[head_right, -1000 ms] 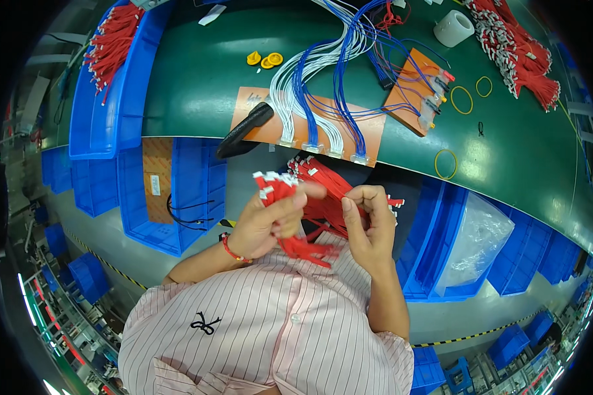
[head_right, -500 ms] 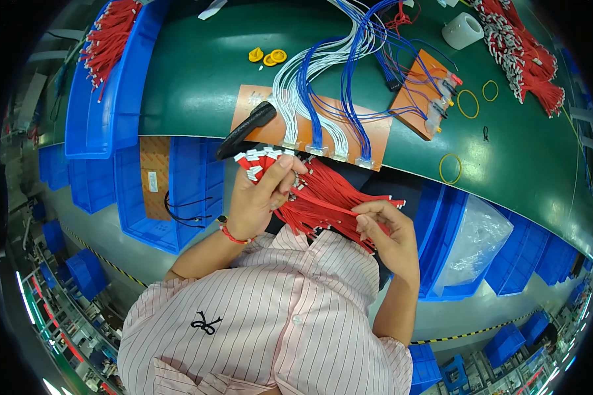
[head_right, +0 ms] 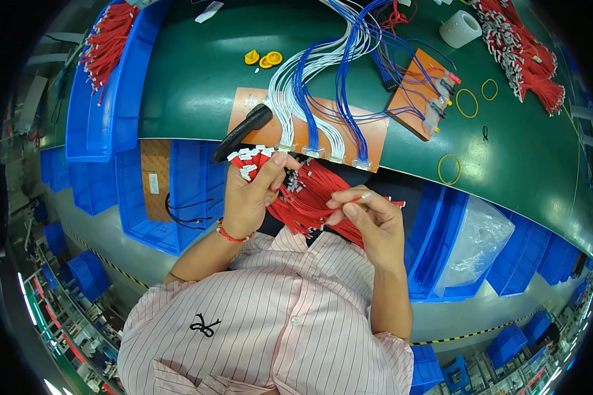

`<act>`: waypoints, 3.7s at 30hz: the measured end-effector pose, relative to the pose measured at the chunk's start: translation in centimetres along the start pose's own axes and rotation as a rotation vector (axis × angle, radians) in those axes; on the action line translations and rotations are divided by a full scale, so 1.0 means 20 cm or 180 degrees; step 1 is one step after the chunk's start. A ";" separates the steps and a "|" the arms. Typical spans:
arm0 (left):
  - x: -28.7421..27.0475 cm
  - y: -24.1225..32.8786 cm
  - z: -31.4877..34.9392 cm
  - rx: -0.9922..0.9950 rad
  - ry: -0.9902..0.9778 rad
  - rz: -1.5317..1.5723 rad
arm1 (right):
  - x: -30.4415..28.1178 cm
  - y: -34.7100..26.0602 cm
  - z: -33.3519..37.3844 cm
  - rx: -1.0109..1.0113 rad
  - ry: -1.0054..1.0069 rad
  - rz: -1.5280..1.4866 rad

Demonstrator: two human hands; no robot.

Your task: Inserting white connectors of red wire harnesses into a multi-port testing fixture on a production workbench.

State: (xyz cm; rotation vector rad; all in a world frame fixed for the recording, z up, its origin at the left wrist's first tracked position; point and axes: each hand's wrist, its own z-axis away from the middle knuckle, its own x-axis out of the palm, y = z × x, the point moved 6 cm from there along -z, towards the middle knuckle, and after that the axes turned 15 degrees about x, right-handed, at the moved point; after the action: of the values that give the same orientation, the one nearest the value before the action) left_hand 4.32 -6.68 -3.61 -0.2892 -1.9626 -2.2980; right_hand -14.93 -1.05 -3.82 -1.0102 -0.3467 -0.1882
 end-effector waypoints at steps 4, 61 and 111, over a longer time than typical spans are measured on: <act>0.03 -0.02 0.00 -0.0025 0.0120 0.0466 | 0.02 0.00 -0.04 0.0060 0.0312 0.0076; -0.05 -0.06 0.14 -0.1257 -0.0757 0.1804 | 0.00 0.13 -0.22 -0.0104 0.1046 0.2326; 0.02 -0.02 -0.01 -0.0444 -0.0007 0.0967 | 0.02 -0.04 -0.05 0.0031 0.0513 0.0398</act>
State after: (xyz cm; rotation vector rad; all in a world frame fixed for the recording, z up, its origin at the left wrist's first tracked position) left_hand 3.87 -6.87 -4.05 -0.5601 -1.6287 -2.2355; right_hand -14.53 -2.24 -3.52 -0.9968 -0.1370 -0.1536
